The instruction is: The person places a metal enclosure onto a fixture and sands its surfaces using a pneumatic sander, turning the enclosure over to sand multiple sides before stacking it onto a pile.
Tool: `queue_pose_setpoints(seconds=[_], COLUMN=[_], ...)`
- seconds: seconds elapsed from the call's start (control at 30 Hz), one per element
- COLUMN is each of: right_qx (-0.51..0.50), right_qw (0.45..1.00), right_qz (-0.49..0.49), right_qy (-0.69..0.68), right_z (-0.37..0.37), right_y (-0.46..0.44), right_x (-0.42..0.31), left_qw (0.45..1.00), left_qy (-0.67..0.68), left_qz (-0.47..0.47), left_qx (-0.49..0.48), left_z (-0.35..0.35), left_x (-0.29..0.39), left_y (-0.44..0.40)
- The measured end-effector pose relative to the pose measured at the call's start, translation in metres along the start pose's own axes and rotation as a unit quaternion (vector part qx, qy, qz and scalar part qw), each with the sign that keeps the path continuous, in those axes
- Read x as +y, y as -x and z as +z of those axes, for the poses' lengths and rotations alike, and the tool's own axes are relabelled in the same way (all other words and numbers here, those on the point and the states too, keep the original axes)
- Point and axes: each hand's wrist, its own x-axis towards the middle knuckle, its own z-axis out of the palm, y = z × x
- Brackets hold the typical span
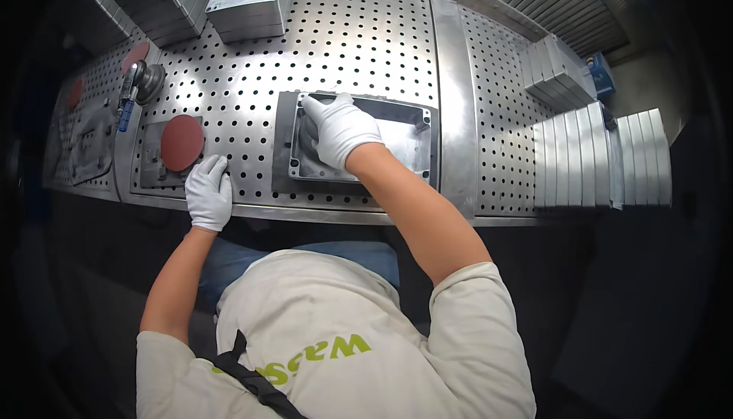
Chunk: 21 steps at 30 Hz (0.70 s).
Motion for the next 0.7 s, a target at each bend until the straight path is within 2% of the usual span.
queue_pose_setpoints(seconds=[0.1, 0.13, 0.23, 0.37, 0.4, 0.57, 0.7], right_qx=[0.02, 0.011, -0.02, -0.027, -0.054, 0.002, 0.049], right_qw=[1.0, 0.999, 0.999, 0.997, 0.998, 0.993, 0.995], right_qz=[-0.008, -0.039, -0.031, -0.069, -0.014, 0.102, 0.092], right_qy=[-0.019, -0.007, -0.009, -0.007, -0.02, -0.061, 0.003], right_z=[0.004, 0.003, 0.003, 0.003, -0.004, -0.008, 0.011], right_y=[0.008, 0.009, 0.013, 0.015, 0.023, 0.046, 0.071], right_x=[0.008, 0.011, 0.008, 0.023, 0.033, 0.091, 0.105], left_qw=[1.0, 1.0, 1.0, 1.0, 1.0, 1.0, 1.0], left_qy=[-0.001, -0.002, -0.011, -0.011, -0.015, -0.016, -0.01], left_qz=[-0.001, -0.003, -0.001, -0.007, 0.0, 0.003, 0.0], left_qx=[-0.008, -0.01, -0.002, -0.017, -0.006, 0.001, -0.002], left_z=[-0.001, 0.0, 0.003, 0.003, 0.004, 0.003, 0.002], left_x=[0.0, 0.0, -0.001, -0.002, -0.002, -0.001, 0.001], left_y=[0.002, 0.0, 0.002, 0.003, 0.005, 0.003, 0.0])
